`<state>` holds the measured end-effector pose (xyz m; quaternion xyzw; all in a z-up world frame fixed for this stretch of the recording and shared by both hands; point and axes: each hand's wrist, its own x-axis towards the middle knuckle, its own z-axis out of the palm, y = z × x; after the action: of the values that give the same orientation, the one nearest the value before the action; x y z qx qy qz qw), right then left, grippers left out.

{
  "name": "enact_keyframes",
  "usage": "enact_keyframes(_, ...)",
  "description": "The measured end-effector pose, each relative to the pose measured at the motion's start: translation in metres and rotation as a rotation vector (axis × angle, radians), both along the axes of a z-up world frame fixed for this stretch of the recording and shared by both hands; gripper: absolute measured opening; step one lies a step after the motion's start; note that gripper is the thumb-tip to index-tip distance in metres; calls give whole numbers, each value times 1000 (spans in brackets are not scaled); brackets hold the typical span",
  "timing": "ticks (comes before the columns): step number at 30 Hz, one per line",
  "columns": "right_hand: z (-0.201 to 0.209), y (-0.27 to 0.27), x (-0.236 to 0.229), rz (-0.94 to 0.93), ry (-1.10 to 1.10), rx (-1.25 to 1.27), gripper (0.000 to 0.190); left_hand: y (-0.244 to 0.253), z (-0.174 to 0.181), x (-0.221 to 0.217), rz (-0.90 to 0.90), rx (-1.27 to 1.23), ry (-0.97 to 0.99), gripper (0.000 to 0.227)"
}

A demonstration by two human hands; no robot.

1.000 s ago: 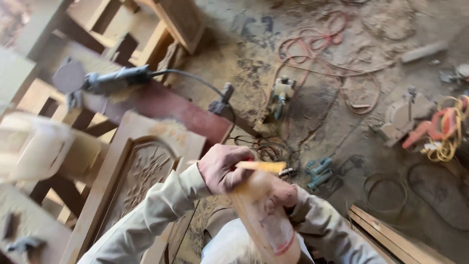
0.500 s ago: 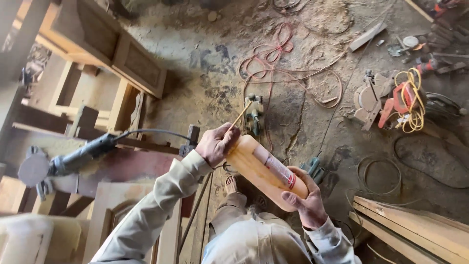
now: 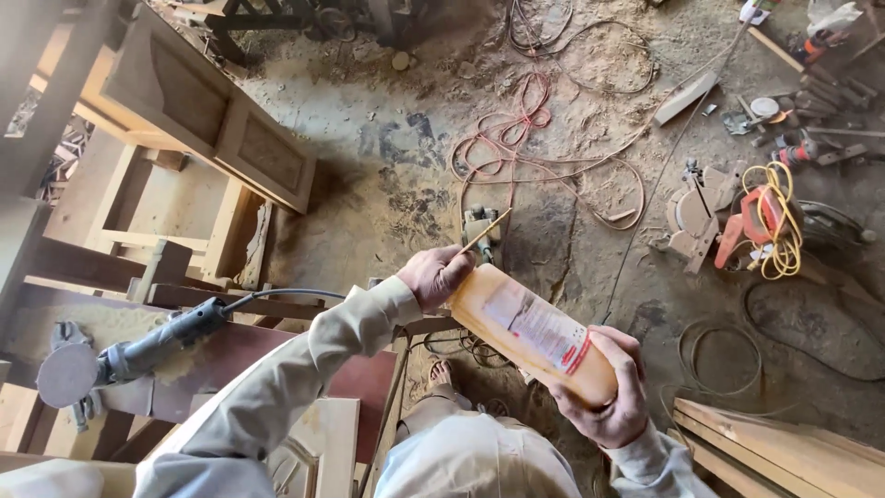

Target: Applying finish to a carved wooden panel using a small wooden stick as an applicator.

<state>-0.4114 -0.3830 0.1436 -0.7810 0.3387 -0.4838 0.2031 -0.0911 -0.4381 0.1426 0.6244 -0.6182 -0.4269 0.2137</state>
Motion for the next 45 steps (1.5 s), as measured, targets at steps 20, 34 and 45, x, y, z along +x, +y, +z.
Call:
enact_keyframes(20, -8, -29, 15, 24, 107, -57, 73, -16, -14, 16, 169, 189, 252, 60)
enact_keyframes(34, -8, -67, 5, 228, 185, -595, 69, -19, 5, 3, 412, 503, 474, 44)
enact_keyframes(45, 10, -51, 43, 82, 163, -73, 69, -20, 27, 47, 101, 64, 163, 69)
